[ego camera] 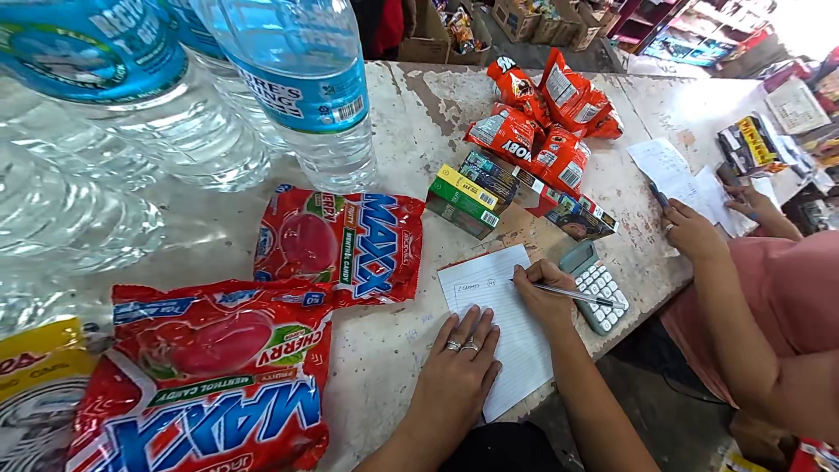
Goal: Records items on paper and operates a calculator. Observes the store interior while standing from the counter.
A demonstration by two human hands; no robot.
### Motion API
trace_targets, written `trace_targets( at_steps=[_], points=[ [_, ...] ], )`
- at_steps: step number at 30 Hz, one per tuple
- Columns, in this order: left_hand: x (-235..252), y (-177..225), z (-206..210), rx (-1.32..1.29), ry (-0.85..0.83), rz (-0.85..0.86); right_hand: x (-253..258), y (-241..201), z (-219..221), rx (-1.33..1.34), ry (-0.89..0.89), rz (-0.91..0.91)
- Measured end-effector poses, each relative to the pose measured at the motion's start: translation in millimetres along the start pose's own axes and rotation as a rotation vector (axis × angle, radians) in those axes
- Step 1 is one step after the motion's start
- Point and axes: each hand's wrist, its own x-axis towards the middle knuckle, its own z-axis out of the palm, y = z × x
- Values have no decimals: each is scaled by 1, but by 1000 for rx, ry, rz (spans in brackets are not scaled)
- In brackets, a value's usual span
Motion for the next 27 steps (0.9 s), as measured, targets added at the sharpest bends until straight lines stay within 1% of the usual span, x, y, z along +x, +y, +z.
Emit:
trace_targets(
  at_steps=[11,16,27],
  points=[
    [-1,-1,1,11,2,-2,0,2,1,18,-57,6],
    [0,0,0,13,9,4,1,1,0,-8,-10,6],
    [0,-1,1,14,5,4,3,3,0,-16,1,8]
  ],
)
